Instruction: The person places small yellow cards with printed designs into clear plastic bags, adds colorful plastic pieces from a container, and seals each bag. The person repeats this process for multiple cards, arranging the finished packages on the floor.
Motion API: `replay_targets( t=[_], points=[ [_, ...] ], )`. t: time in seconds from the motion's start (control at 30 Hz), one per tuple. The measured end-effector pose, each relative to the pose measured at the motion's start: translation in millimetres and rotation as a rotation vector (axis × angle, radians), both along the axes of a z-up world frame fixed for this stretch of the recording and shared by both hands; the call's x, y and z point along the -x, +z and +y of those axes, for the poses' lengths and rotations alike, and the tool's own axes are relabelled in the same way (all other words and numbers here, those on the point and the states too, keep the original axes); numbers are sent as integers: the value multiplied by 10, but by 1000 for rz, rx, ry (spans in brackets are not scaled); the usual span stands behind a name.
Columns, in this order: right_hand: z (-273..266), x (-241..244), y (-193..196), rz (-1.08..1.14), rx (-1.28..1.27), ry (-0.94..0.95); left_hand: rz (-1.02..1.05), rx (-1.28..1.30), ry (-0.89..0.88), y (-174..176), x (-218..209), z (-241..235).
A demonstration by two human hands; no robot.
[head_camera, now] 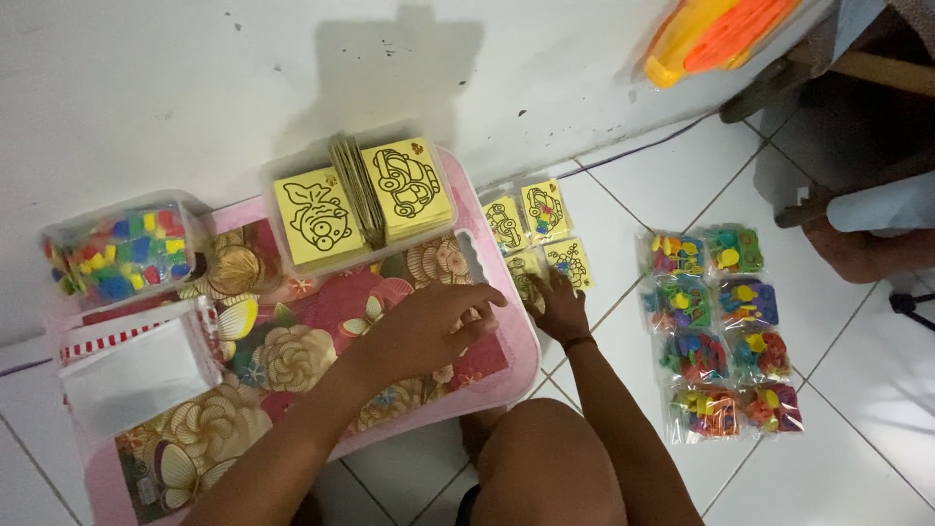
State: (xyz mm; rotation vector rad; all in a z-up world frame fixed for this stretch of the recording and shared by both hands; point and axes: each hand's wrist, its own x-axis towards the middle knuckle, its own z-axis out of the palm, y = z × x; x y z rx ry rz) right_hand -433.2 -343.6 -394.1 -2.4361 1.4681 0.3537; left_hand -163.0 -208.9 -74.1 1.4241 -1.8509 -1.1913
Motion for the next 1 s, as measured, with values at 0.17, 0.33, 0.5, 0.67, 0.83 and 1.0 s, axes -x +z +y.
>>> replay_targets(
  t=[0.17, 0.33, 0.5, 0.67, 0.83, 1.0],
  points=[
    [-11, -48, 155, -31, -65, -58, -21, -29, -9, 103, -35, 28],
    [-127, 28, -111, -46, -67, -148, -33, -18, 19, 116, -35, 57],
    [-158, 15, -157, -72, -55, -98, -19, -43, 20, 114, -41, 40],
    [-203, 101, -380, -85, -37, -62, -11, -40, 23, 177, -24, 65],
    [-222, 43, -220, -67, -123, -101, -24, -42, 37, 91, -28, 81],
    [-208, -17, -106, -59, -128, -158, -48, -53, 47, 136, -46, 108]
  ],
)
